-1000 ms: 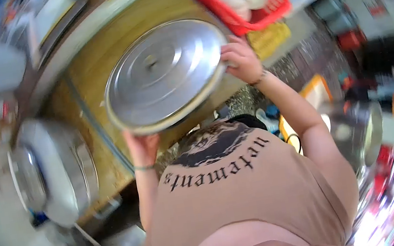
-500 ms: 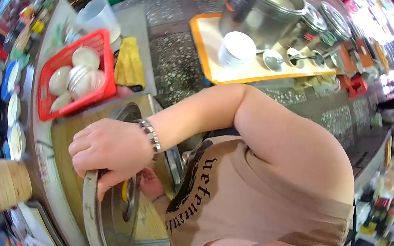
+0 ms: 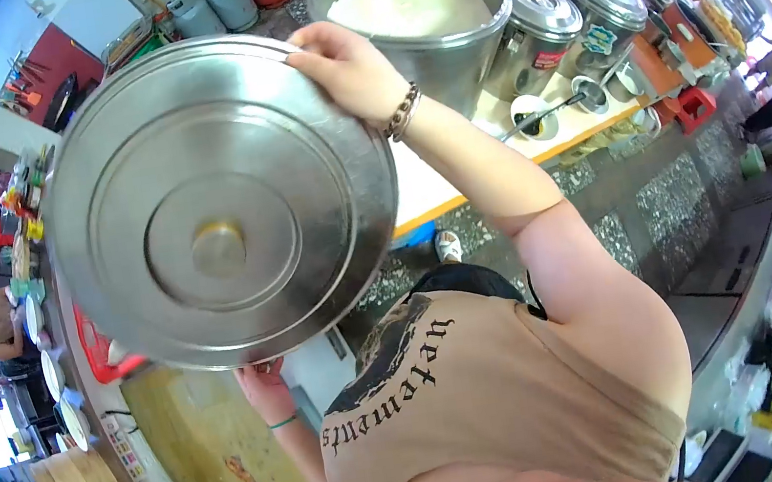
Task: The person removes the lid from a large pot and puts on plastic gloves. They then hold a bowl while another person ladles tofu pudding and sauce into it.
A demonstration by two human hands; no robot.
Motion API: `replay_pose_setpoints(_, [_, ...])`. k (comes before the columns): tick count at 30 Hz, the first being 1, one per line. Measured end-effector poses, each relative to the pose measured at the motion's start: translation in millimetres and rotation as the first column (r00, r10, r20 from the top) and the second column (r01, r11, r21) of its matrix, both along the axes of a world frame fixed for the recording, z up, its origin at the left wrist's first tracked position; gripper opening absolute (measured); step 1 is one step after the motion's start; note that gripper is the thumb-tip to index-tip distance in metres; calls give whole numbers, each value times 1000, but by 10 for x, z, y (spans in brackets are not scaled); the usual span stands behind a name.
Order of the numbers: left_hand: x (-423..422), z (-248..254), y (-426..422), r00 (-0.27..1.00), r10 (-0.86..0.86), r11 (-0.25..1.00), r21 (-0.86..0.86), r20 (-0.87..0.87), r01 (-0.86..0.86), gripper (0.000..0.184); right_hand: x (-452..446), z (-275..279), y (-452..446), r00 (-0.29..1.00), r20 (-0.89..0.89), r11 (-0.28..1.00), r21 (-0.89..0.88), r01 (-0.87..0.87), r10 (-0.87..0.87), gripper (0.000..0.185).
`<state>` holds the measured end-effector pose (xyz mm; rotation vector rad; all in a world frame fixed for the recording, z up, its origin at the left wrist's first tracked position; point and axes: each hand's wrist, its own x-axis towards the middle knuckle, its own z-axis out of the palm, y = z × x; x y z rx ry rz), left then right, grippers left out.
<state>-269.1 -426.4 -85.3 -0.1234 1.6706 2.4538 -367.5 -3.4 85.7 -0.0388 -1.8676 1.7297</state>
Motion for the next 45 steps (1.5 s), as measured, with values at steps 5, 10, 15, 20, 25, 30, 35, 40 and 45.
replay_pose_setpoints(5, [-643,597,1659,997,81,997,-6,-19,-81,34,-367,-579,1924,923,358,981,-74,179,-142,30])
replay_pose_setpoints(10, [-1413,798,2999,991,-124,980,-153,44,130,21,-422,-728,3470,749,512,902,321,287,-420,35])
replay_pose_setpoints(15, [-1754,993,4123,989,-103,988,-100,107,114,19,-190,-707,4445,648,527,776,609,163,-549,36])
replay_pose_setpoints(20, [-2275,886,4723,972,-224,961,-148,70,232,22,-206,-729,5078,635,479,725,661,194,-606,36])
replay_pose_setpoints(25, [-2936,716,5076,944,-328,767,-577,24,281,32,-460,-820,5496,562,515,716,664,216,-647,36])
replay_pose_setpoints(30, [-3237,551,5348,852,-456,295,-947,-257,-128,42,-685,-1161,5899,550,438,630,744,223,-711,34])
replay_pose_setpoints(35, [-3394,150,5275,804,-540,183,-967,-249,-176,37,-625,-1258,5714,609,396,651,707,275,-687,34])
replay_pose_setpoints(40, [-3138,549,5300,791,-602,108,-992,-111,-57,38,-739,-1590,6122,634,308,567,783,254,-709,43])
replay_pose_setpoints(45, [-3106,820,5370,883,-457,235,-972,-108,2,43,-634,-1283,5819,591,116,305,924,230,-798,45])
